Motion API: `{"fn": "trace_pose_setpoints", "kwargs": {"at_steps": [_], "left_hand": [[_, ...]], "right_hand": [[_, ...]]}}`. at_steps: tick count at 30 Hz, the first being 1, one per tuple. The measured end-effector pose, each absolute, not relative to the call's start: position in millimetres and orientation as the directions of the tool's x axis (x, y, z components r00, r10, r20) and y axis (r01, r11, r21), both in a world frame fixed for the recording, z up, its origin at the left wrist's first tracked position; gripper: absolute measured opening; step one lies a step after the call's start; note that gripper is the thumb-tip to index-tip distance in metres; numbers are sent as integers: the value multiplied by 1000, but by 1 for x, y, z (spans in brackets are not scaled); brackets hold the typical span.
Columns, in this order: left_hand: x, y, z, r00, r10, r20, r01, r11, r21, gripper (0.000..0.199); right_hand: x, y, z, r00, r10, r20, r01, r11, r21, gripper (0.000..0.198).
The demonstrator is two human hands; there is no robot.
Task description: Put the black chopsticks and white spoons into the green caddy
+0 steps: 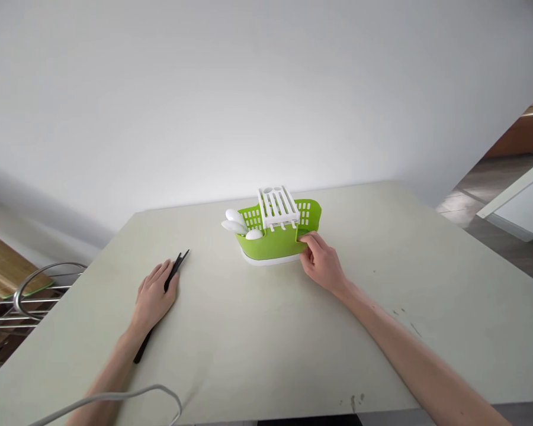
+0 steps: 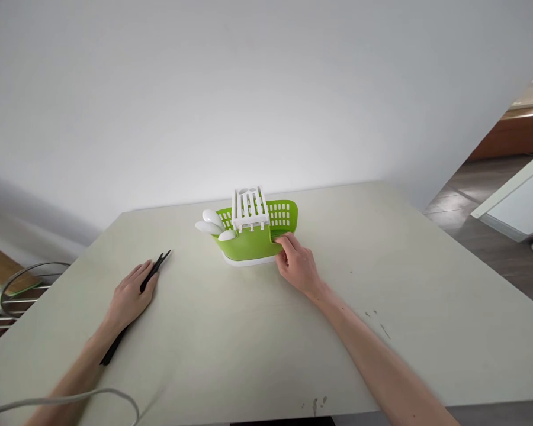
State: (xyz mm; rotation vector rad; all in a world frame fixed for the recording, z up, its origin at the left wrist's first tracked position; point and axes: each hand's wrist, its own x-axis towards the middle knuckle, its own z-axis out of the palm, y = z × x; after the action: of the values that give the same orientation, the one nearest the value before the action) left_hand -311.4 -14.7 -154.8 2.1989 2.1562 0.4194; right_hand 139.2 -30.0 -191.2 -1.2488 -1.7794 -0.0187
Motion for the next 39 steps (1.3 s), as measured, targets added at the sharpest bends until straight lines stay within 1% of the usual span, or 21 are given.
{"fn": "trace_pose_setpoints", "kwargs": {"at_steps": [4, 8, 13, 20, 24, 26, 28, 30, 32, 33, 35, 37, 38, 39], "left_hand": [[-306, -20, -151, -90, 992, 91, 983, 74, 171, 84], [-302, -21, -151, -133, 988, 74, 980, 120, 156, 87], [-302, -18, -153, -156, 985, 71, 977, 143, 159, 81], [-309, -17, -151, -208, 976, 61, 974, 201, 104, 78], [-305, -13, -144, -184, 981, 53, 981, 181, 71, 74], [-291, -10, -135, -143, 983, 116, 987, 134, 84, 74], [-267, -8, -121, -48, 974, 219, 987, 13, 160, 75], [-237, -7, -105, 85, 953, 291, 939, -175, 298, 72], [-205, -6, -89, 138, 947, 290, 845, -265, 464, 72], [-190, -5, -82, 169, 935, 312, 791, -318, 523, 74], [-165, -1, -71, 273, 891, 362, 701, -442, 560, 86], [-146, 5, -63, 345, 851, 395, 654, -520, 549, 102], [-139, 8, -60, 369, 839, 400, 647, -541, 537, 106], [-134, 12, -58, 388, 831, 399, 646, -554, 525, 106]], "right_hand": [[139, -30, -192, -46, 729, 683, 747, 479, -461, 30], [140, -31, -192, -46, 739, 672, 753, 468, -462, 30], [140, -31, -192, -47, 725, 687, 754, 477, -452, 29], [140, -31, -191, -50, 721, 691, 747, 487, -453, 30], [140, -31, -191, -48, 721, 692, 745, 487, -456, 29], [140, -31, -191, -49, 722, 690, 744, 487, -457, 29], [140, -31, -191, -49, 725, 687, 743, 486, -460, 28], [140, -31, -191, -51, 728, 684, 741, 486, -463, 29], [140, -31, -191, -56, 729, 683, 738, 490, -463, 29], [140, -31, -191, -58, 728, 683, 736, 493, -463, 29], [141, -30, -191, -59, 726, 685, 733, 497, -464, 29], [141, -30, -190, -58, 729, 682, 730, 497, -469, 29], [141, -30, -190, -59, 731, 680, 727, 498, -473, 29], [141, -30, -190, -59, 732, 679, 723, 500, -476, 29]]}}
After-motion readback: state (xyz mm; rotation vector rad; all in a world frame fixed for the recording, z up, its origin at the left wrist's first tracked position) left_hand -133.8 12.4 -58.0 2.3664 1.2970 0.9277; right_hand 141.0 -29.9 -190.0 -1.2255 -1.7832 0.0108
